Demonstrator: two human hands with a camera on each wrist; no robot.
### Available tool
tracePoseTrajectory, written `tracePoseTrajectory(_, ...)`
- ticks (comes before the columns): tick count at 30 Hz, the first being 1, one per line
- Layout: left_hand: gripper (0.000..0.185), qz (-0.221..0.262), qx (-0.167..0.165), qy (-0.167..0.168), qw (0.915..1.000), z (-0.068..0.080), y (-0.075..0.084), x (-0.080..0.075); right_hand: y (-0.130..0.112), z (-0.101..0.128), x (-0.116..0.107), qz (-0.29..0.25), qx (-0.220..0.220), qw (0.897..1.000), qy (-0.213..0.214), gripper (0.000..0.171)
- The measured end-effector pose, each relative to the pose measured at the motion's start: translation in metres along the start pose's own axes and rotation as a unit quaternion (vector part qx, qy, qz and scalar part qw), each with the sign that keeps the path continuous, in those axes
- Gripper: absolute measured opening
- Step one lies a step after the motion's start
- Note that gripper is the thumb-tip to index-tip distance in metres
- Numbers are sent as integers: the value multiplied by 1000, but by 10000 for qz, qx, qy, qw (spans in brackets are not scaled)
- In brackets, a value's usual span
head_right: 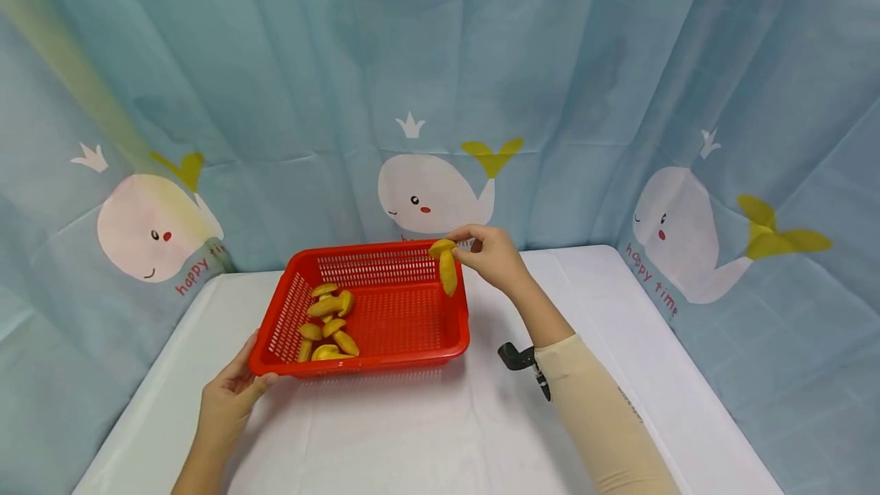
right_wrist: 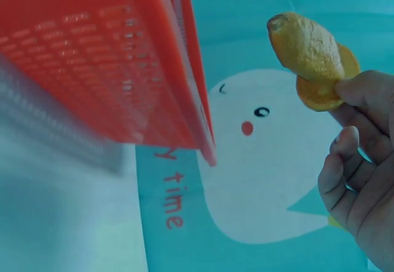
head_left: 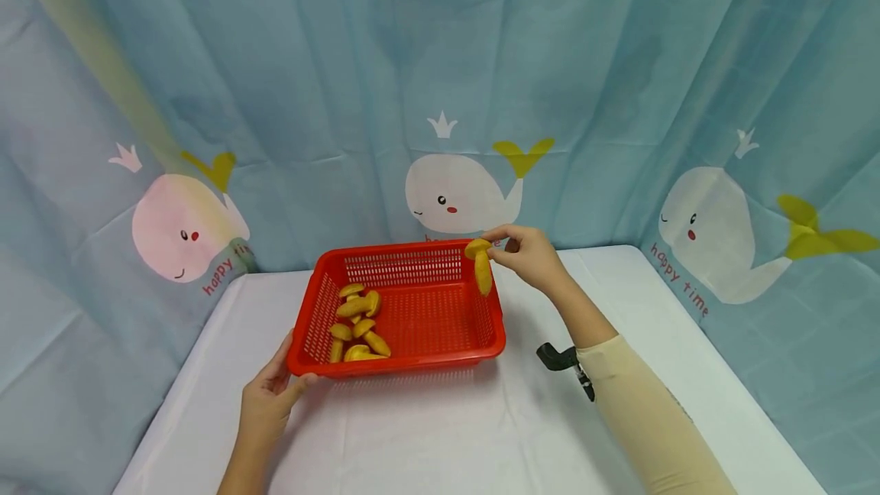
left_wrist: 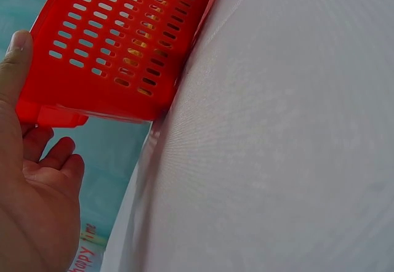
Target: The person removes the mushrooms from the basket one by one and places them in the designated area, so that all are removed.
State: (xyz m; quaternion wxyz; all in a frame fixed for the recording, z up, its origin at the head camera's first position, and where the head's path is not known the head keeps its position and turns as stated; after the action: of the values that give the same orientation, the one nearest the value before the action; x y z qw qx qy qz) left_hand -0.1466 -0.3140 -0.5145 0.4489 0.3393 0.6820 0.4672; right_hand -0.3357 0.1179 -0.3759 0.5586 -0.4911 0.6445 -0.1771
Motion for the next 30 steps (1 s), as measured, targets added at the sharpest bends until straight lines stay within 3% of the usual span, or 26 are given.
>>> tracePoseTrajectory(19,74,-41,-26,-38,10000,0,-1,1,42,11,-17,129,260,9991,323,20)
tracePoseTrajectory(30,75,240,46,-66,9997,0,0,0,70,10,-15,191,449,9978,454,19)
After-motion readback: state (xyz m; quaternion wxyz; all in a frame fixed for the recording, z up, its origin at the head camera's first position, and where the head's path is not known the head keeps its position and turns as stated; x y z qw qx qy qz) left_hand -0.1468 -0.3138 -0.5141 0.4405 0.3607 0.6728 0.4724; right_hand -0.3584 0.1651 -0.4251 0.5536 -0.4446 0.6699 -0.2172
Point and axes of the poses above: each hand's wrist, its own z-axis away from the middle knuckle, its own x-axis out of the palm, y = z × x, the point moved 3 cm from there along -z, towards the middle knuckle, and after that the axes turned 2 degrees about -z, right-handed, at the moved point
